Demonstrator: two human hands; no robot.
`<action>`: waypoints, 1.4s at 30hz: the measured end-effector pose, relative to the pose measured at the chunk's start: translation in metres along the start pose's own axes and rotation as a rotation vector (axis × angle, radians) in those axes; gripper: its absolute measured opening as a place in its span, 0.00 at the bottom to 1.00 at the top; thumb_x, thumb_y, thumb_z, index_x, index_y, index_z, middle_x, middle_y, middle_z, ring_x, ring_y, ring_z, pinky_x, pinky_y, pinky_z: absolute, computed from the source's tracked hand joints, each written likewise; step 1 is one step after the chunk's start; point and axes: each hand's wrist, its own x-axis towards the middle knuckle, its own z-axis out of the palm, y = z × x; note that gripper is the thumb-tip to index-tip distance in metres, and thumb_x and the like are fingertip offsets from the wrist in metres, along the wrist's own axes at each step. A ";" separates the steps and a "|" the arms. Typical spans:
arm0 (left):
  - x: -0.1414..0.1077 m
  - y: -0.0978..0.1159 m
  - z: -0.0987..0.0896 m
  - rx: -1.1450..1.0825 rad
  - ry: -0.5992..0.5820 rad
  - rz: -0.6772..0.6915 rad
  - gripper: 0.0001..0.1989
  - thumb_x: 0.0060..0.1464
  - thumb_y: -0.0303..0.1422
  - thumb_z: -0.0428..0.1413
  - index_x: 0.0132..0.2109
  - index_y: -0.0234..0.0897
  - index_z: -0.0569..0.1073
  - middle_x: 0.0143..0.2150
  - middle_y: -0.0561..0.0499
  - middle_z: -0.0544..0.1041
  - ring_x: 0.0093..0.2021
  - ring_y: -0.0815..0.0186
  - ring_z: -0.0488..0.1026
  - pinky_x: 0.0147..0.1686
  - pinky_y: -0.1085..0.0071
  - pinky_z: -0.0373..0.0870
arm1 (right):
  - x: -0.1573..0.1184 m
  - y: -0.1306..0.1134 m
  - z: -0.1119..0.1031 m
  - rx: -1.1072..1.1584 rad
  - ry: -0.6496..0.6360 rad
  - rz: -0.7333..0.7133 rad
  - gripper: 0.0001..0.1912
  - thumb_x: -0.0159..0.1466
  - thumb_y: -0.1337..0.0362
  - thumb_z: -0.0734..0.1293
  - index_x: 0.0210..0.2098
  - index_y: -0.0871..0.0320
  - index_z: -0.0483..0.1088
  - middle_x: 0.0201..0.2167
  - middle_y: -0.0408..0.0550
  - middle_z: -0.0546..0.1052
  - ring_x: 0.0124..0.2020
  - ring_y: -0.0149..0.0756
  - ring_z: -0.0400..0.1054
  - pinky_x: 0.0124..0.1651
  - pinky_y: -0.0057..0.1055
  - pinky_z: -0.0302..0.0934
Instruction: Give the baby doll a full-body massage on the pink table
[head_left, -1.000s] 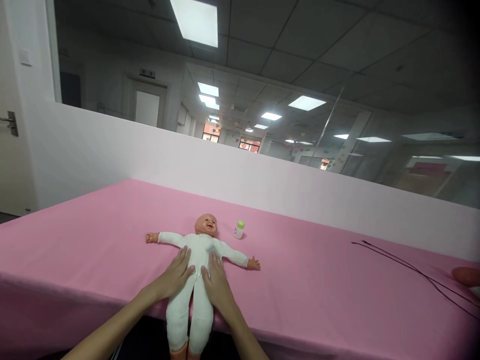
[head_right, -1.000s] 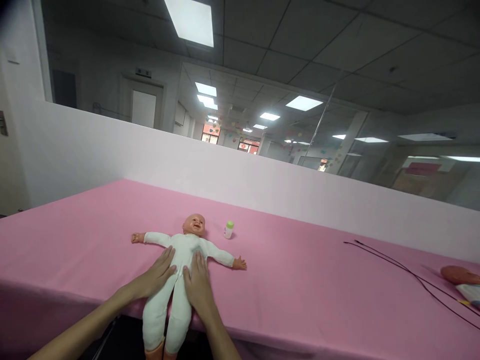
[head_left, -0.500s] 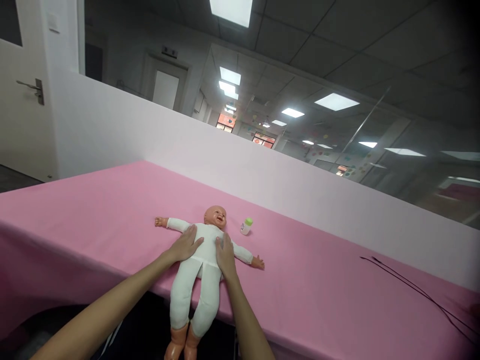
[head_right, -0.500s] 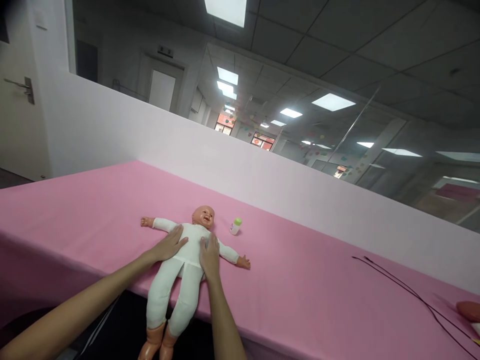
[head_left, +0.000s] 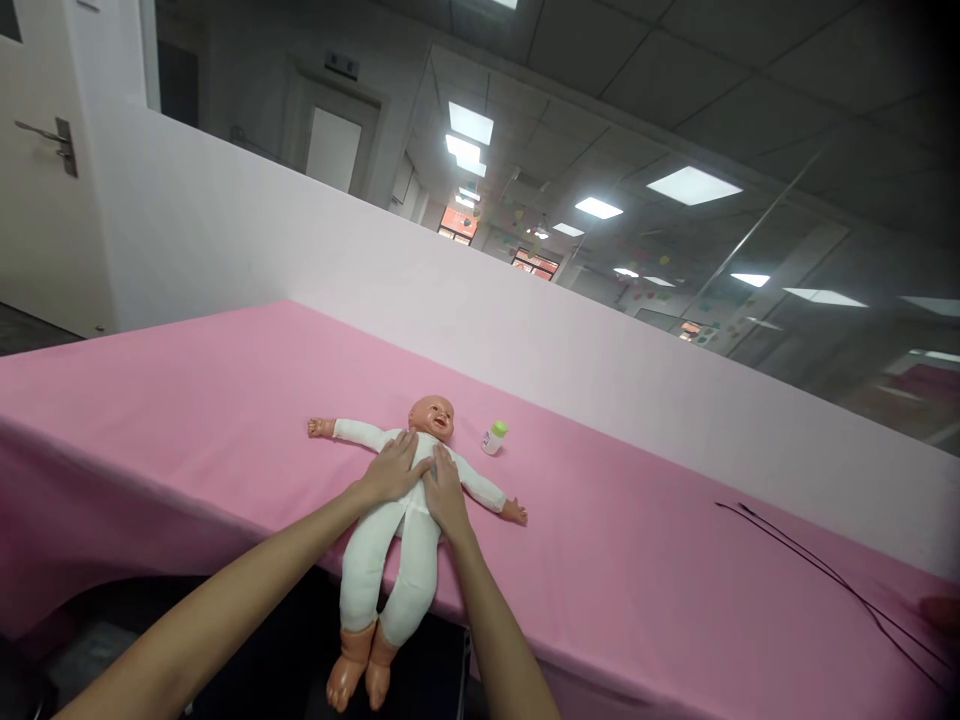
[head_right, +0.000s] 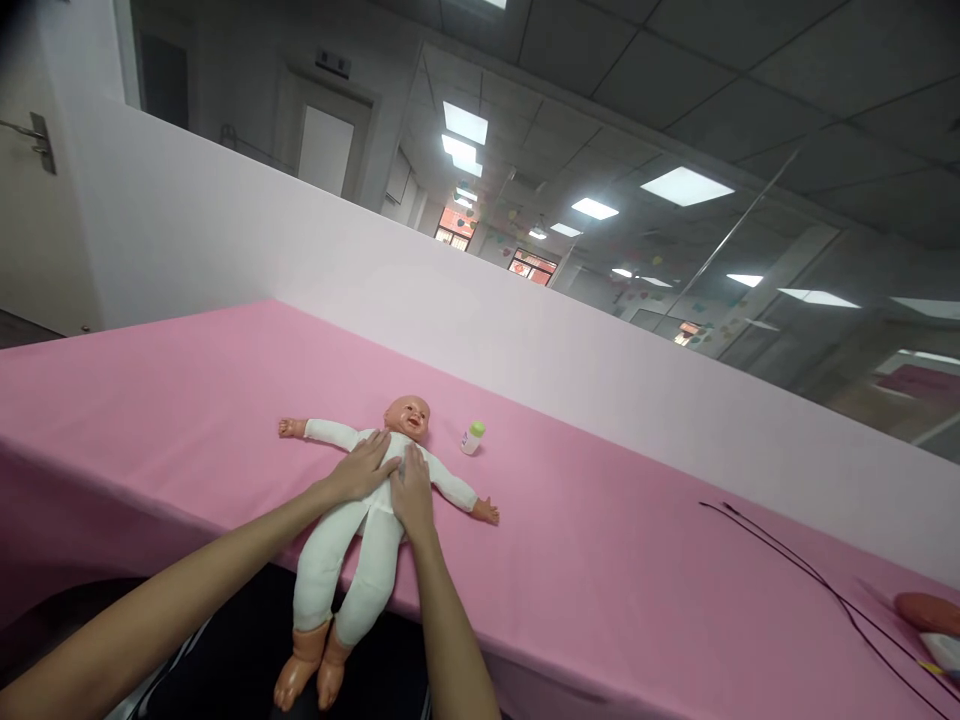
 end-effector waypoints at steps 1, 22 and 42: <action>0.004 -0.003 -0.002 -0.026 0.007 -0.064 0.45 0.69 0.56 0.37 0.76 0.21 0.48 0.79 0.32 0.42 0.79 0.47 0.37 0.76 0.49 0.38 | 0.005 0.003 -0.002 0.028 0.044 0.061 0.39 0.73 0.48 0.52 0.74 0.69 0.55 0.76 0.61 0.54 0.78 0.48 0.45 0.79 0.49 0.36; -0.001 -0.008 -0.010 -0.074 -0.036 -0.072 0.43 0.70 0.54 0.39 0.77 0.24 0.45 0.79 0.34 0.37 0.79 0.47 0.32 0.76 0.47 0.37 | -0.003 0.002 -0.012 0.039 0.072 0.121 0.40 0.74 0.48 0.53 0.73 0.73 0.55 0.76 0.65 0.54 0.78 0.51 0.45 0.78 0.52 0.36; -0.014 -0.025 -0.010 -0.116 0.029 -0.092 0.43 0.68 0.55 0.39 0.76 0.26 0.50 0.79 0.35 0.42 0.79 0.49 0.37 0.76 0.50 0.38 | -0.012 0.012 -0.014 -0.025 0.080 0.065 0.39 0.74 0.47 0.52 0.73 0.70 0.57 0.75 0.63 0.56 0.77 0.51 0.47 0.78 0.52 0.38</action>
